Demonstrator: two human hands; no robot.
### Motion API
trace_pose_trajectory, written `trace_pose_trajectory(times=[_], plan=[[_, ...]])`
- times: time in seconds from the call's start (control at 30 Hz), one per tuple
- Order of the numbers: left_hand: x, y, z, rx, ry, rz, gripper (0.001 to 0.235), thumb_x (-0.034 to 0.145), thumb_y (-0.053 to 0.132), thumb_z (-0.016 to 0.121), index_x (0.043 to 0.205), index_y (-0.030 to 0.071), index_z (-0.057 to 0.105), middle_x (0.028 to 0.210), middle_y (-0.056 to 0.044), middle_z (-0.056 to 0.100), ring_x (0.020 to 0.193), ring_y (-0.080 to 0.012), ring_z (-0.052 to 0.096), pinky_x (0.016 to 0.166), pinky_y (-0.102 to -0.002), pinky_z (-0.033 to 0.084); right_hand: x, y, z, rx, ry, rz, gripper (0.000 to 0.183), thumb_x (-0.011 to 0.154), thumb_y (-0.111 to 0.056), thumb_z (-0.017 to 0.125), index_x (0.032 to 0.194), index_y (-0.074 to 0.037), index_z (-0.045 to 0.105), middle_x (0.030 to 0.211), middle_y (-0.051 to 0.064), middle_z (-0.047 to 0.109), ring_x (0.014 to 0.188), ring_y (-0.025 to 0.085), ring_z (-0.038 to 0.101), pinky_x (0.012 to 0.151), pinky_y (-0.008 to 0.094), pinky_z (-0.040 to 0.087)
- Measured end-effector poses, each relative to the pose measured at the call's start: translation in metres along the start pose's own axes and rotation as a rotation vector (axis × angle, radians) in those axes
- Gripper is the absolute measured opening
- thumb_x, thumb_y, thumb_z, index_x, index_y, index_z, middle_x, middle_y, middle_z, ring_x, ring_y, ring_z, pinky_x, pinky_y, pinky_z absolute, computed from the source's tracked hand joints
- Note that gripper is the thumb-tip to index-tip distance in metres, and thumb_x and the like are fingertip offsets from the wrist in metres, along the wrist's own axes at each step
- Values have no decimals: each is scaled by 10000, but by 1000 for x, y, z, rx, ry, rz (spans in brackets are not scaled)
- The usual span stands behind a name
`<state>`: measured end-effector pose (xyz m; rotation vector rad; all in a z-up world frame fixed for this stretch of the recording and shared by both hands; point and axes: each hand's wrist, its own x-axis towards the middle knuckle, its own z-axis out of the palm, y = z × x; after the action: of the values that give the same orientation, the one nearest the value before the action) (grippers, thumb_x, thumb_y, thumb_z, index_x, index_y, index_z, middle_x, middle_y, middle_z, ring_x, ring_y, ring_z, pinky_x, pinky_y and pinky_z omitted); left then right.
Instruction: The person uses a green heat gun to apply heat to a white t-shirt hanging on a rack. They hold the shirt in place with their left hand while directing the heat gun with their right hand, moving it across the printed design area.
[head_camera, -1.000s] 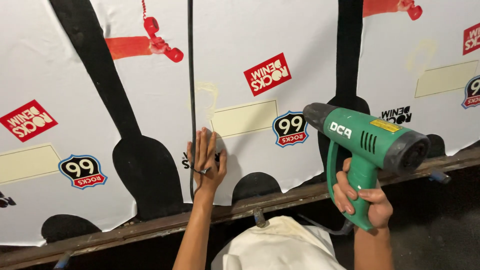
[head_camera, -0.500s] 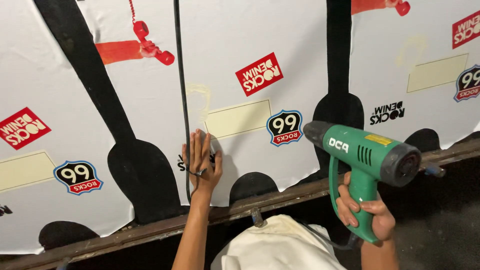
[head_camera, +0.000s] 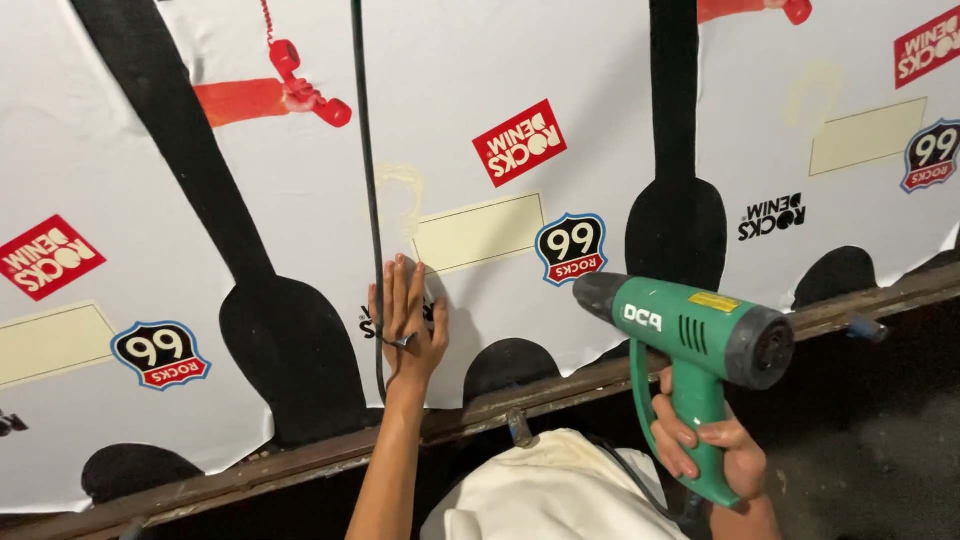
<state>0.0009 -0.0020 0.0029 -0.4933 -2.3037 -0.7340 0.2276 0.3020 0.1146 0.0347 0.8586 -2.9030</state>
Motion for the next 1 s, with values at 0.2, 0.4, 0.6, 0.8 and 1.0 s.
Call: trace_pose_trajectory(times=[0.2,0.4,0.6,0.8,1.0], plan=[[-2,-2,1,-30,15,-11,458,1045,233,565,1479,88,580,1596,-138,461,1526,-283,391,1290,-502,245,7,12,20,-43,-20,17,438,923,-156,663,1233,50,432,761,47,485,485,141,487,460,320,427],[0,1,-4,-39,-15,-28,469,1049,235,539,1496,93,554,1608,-130,451,1531,-292,394,1281,-515,255,22,13,28,-45,-62,-4,414,940,-139,678,1223,45,438,767,57,506,500,147,502,449,317,422],[1,-1,-4,-47,-2,-1,458,1055,213,559,1485,56,558,1604,-153,447,1526,-304,399,1272,-524,268,39,3,39,-84,-111,-50,438,917,-145,691,1218,44,433,753,42,503,487,140,508,453,305,441],[-2,-2,-1,-26,15,-5,472,1043,213,588,1494,77,556,1595,-138,462,1511,-302,427,1280,-511,264,54,-8,43,-110,-125,-83,440,916,-153,729,1226,21,470,761,37,503,495,141,501,458,313,425],[2,1,-7,-48,3,-19,491,1007,190,599,1481,71,560,1588,-151,474,1499,-308,450,1273,-516,263,59,-19,40,-195,-83,-195,423,880,-153,692,1209,14,487,755,17,498,499,130,511,475,291,427]])
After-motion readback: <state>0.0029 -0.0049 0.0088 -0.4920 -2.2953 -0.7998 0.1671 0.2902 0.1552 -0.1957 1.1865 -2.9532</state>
